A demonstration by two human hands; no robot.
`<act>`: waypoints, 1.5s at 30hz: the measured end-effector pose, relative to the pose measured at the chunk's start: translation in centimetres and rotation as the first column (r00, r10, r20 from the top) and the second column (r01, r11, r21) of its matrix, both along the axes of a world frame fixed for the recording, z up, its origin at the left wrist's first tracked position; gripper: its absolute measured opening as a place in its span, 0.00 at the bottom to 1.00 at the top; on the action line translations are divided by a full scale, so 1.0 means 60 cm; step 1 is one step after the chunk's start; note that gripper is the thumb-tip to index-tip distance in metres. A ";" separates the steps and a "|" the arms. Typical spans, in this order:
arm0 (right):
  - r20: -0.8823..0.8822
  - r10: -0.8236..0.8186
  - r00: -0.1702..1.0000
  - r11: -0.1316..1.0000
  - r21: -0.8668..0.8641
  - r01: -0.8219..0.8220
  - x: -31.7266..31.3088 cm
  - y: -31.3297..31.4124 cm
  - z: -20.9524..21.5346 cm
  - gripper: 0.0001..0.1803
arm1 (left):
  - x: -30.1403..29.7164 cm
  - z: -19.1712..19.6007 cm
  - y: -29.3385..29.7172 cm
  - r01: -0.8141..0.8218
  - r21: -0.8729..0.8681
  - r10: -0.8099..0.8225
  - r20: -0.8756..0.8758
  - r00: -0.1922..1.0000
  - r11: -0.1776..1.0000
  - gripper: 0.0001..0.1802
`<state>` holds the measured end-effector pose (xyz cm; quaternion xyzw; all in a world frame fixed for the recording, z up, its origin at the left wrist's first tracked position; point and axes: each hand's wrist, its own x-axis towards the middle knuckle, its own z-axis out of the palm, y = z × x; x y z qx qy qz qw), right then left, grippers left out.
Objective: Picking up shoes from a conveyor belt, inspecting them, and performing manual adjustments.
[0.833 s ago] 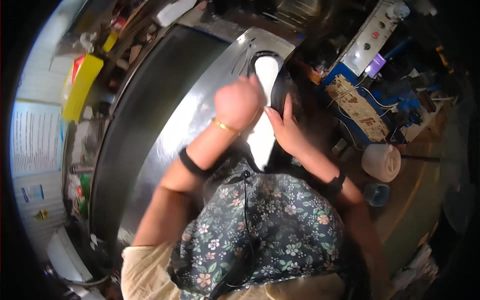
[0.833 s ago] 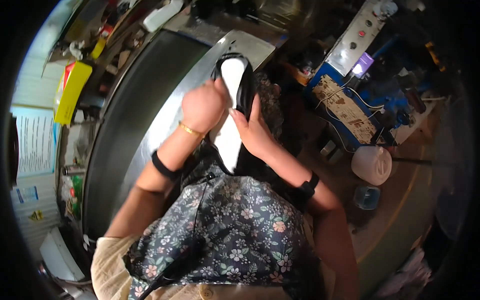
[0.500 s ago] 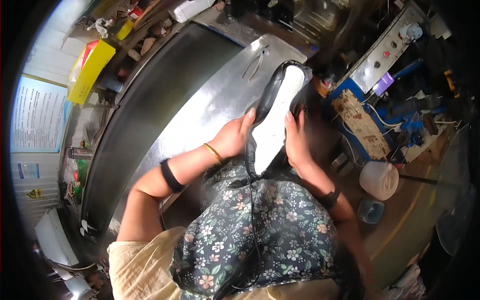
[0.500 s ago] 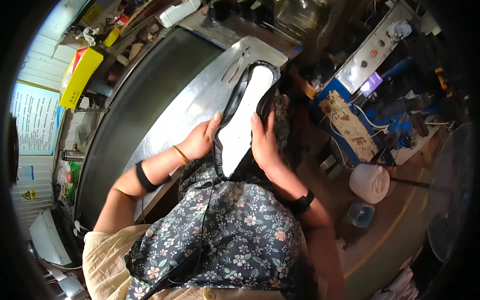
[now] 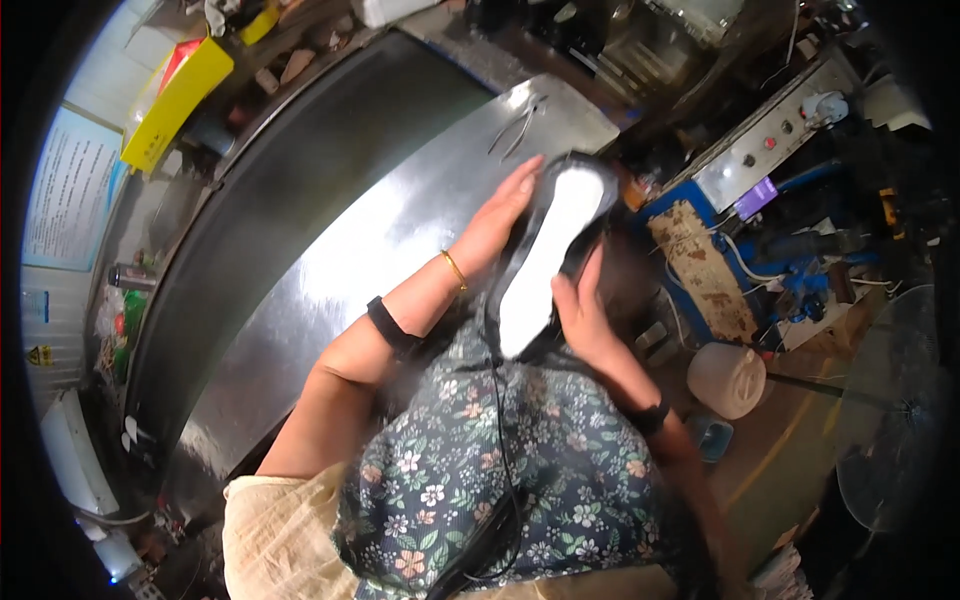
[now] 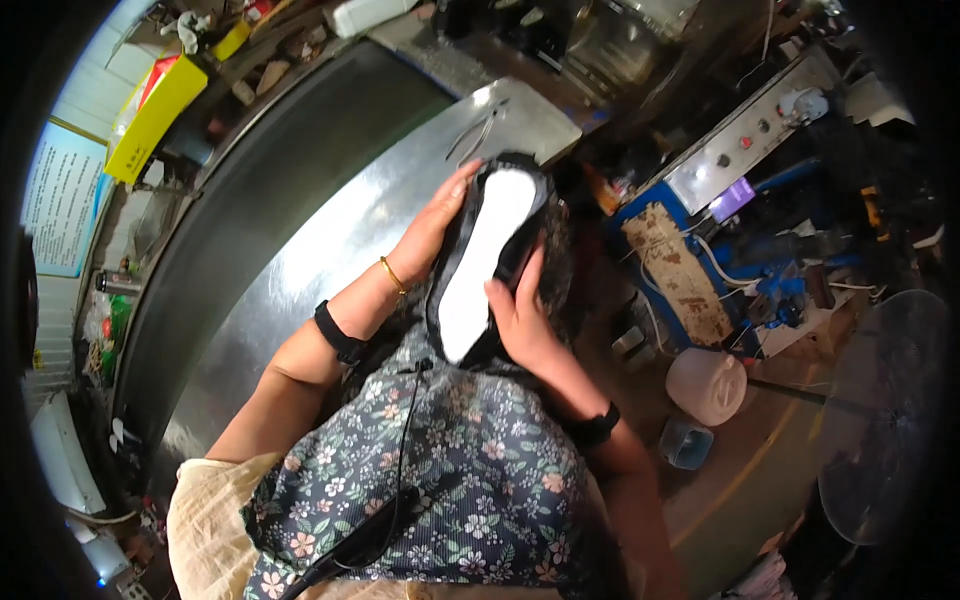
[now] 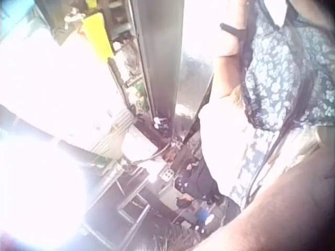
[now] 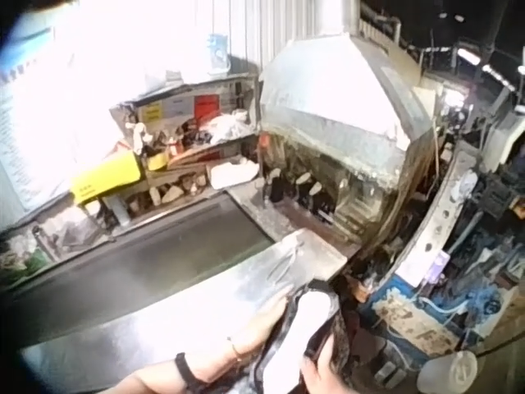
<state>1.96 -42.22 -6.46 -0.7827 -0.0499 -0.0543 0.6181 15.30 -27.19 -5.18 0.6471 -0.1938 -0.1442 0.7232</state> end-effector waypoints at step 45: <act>-0.261 0.061 0.963 0.792 0.600 0.112 0.026 -0.227 0.056 0.57 | -0.122 0.133 -0.091 0.152 0.405 -0.342 0.453 0.824 0.902 0.46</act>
